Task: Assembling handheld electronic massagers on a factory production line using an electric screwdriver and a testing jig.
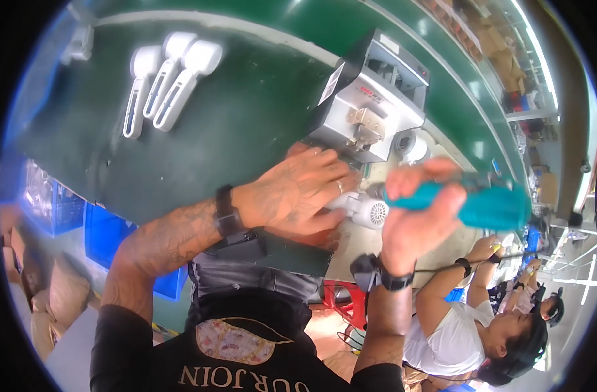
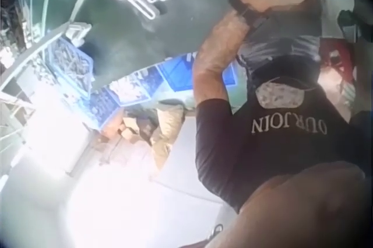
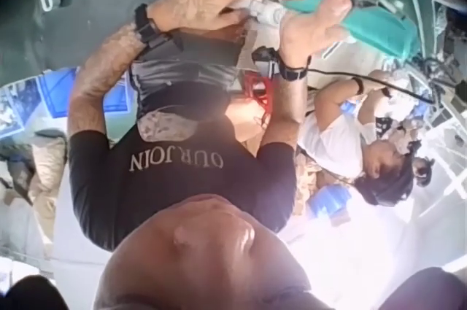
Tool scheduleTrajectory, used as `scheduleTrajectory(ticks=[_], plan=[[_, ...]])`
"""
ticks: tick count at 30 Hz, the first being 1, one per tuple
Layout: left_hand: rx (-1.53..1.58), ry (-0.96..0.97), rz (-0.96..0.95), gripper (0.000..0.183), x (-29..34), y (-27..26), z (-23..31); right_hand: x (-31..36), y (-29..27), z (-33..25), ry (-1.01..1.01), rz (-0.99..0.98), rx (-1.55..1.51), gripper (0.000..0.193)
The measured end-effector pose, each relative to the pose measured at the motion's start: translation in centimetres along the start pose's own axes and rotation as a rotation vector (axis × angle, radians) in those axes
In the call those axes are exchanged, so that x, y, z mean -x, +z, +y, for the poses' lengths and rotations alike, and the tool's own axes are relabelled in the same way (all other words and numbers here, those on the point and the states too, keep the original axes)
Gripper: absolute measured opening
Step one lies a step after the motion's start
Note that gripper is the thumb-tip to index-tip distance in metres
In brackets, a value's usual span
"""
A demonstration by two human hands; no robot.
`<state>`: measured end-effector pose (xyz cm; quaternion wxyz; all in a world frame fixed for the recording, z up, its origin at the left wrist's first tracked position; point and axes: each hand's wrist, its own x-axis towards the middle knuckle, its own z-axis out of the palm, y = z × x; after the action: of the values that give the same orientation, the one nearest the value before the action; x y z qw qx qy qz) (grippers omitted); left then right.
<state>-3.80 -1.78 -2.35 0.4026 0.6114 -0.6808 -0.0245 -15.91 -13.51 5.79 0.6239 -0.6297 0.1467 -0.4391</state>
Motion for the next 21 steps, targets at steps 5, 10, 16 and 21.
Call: scheduleTrajectory(ticks=[5,10,16,21], plan=[[-0.005,0.053,-0.027,0.041,-0.7,-0.3,-0.2,2.7,-1.3,-1.5,-0.030,0.014,0.169,0.063],[-0.002,0.007,-0.043,0.041,-0.7,-0.5,0.2,3.2,-1.8,-1.0,0.006,0.019,0.162,0.065],[0.021,-0.017,-0.073,0.035,-0.6,-0.5,0.2,3.8,-1.7,0.2,0.023,0.009,0.163,0.061],[0.024,-0.011,-0.086,0.030,-0.9,-0.3,0.3,3.7,-2.4,0.8,0.009,-0.047,0.025,0.051]])
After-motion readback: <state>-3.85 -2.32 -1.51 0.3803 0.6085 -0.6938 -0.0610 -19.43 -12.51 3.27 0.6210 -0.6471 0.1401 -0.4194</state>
